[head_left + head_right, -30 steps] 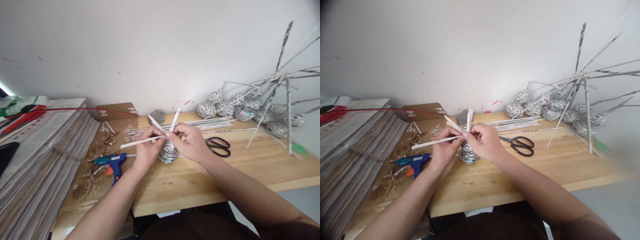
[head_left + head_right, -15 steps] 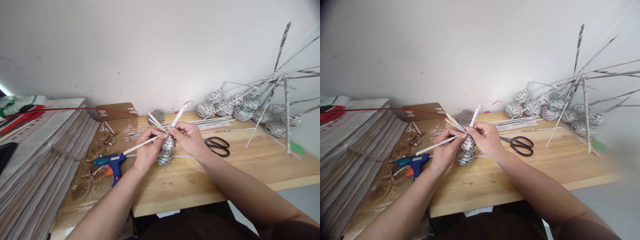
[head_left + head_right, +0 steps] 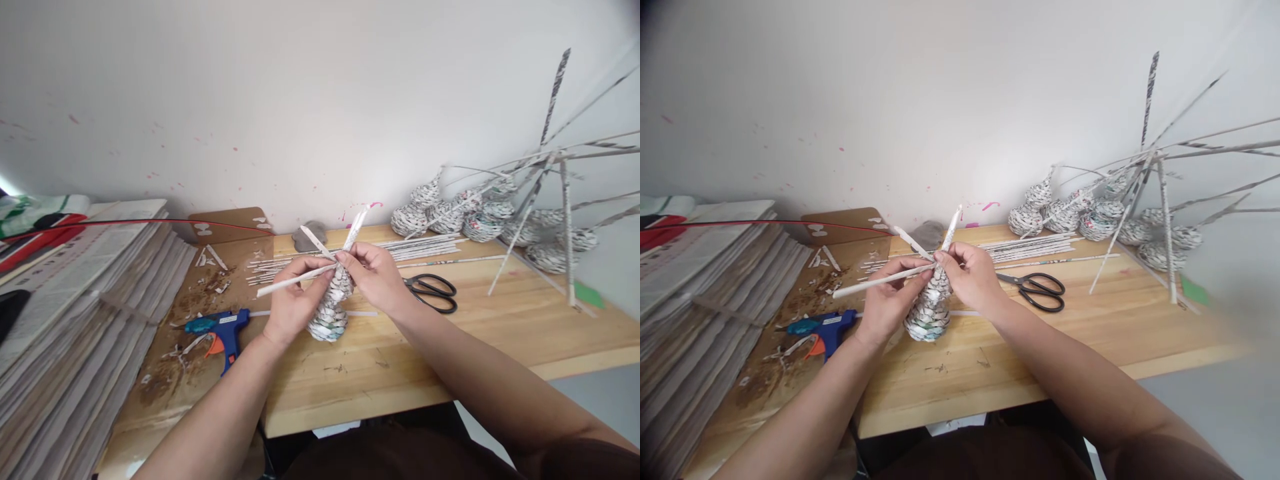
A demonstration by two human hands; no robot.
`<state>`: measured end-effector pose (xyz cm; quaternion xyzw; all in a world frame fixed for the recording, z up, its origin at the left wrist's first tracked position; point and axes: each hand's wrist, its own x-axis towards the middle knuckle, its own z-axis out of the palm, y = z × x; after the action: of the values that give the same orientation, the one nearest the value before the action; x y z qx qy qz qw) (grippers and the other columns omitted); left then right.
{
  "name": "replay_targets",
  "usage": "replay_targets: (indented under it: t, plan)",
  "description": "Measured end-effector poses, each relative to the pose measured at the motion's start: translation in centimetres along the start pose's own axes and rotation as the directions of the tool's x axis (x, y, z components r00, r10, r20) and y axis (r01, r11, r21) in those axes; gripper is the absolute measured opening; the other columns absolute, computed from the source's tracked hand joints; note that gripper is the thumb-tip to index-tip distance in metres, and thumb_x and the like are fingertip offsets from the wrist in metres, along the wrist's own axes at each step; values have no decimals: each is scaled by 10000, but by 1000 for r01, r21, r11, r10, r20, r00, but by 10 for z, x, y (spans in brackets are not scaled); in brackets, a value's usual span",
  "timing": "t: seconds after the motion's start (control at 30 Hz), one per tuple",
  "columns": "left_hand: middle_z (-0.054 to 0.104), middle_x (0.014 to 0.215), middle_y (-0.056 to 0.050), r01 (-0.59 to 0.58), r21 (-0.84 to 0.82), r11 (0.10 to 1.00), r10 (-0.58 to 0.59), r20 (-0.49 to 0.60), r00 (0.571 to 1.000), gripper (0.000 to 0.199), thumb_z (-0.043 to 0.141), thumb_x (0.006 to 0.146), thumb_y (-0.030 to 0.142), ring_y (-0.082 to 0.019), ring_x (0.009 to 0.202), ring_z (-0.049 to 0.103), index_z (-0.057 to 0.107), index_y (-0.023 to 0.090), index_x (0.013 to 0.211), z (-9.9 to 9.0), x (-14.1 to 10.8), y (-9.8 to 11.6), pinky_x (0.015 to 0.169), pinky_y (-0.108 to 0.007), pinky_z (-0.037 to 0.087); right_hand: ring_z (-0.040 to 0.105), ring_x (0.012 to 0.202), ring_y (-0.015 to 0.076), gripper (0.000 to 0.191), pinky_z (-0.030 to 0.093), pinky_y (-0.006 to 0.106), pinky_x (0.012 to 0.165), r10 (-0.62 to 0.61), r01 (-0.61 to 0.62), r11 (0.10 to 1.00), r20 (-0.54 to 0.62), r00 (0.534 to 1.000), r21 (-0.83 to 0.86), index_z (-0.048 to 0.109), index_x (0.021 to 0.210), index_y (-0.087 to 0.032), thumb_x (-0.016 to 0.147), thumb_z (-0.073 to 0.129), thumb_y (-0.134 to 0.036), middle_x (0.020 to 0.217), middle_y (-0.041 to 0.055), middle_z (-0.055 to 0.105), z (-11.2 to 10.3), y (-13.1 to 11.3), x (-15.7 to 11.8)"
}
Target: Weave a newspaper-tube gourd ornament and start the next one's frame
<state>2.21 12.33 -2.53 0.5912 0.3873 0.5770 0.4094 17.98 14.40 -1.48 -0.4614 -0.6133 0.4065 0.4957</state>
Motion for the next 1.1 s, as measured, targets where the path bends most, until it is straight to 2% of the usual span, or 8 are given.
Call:
replay_targets:
  t: [0.1, 0.2, 0.27, 0.37, 0.53, 0.67, 0.93, 1.1]
  plan:
    - [750, 904, -36, 111, -241, 964, -116, -6, 993, 170, 772, 785, 280, -157, 855, 692, 692, 191, 905, 2, 1, -2, 831, -276, 522, 451, 553, 114, 341, 352, 243, 504, -20, 20, 999, -5, 1000, -26, 639, 750, -169, 847, 638, -495, 610, -18, 532, 0, 2, 0]
    - [742, 805, -12, 202, -381, 902, -234, -39, 972, 314, 832, 719, 296, -143, 746, 690, 647, 197, 952, 5, 4, -5, 754, -264, 526, 457, 561, 115, 324, 361, 245, 520, -29, 29, 999, 4, 1000, -32, 659, 785, -167, 854, 635, -483, 634, -10, 564, 2, 3, -2]
    - [734, 780, -10, 243, -384, 891, -267, -10, 964, 339, 842, 708, 309, -131, 709, 672, 666, 186, 970, 6, 5, -6, 712, -247, 515, 461, 561, 115, 306, 361, 248, 525, -35, 35, 999, 7, 999, -40, 666, 796, -164, 857, 639, -463, 647, -4, 581, 4, 1, -4]
    - [720, 796, -11, 238, -364, 901, -239, 43, 970, 237, 834, 719, 291, -112, 714, 643, 710, 163, 875, 6, 4, -7, 687, -219, 495, 480, 584, 118, 285, 364, 248, 540, -63, 64, 996, 14, 998, -57, 657, 772, -163, 865, 643, -433, 668, 4, 600, 6, 0, -6]
    - [720, 765, -2, 277, -429, 860, -282, 53, 958, 195, 846, 703, 264, -112, 695, 638, 722, 167, 818, 6, 2, -12, 686, -225, 500, 483, 579, 116, 315, 360, 242, 533, -108, 108, 990, 5, 994, -87, 603, 702, -177, 863, 657, -442, 643, -8, 573, 7, 3, -6]
    - [733, 748, -6, 298, -418, 858, -333, -11, 943, 209, 858, 683, 293, -106, 658, 636, 736, 163, 791, 7, 3, -10, 663, -219, 494, 524, 604, 131, 277, 390, 251, 561, -139, 132, 982, -43, 989, -135, 642, 749, -177, 878, 645, -422, 669, 11, 613, 7, 3, -7]
    - [725, 764, 10, 179, -383, 906, -225, -79, 971, 215, 835, 709, 306, -119, 708, 655, 683, 187, 802, 9, 1, -8, 682, -223, 499, 524, 586, 133, 302, 403, 257, 554, -142, 135, 983, -47, 989, -125, 642, 727, -181, 878, 643, -443, 662, 16, 619, 7, 1, -6]
    - [737, 825, -9, 172, -276, 945, -210, -114, 971, 216, 818, 709, 296, -156, 781, 673, 679, 183, 829, 9, 0, -7, 748, -262, 514, 559, 610, 148, 308, 423, 261, 562, -109, 104, 989, -42, 993, -101, 652, 760, -184, 889, 613, -461, 688, 26, 641, 8, 3, -7]
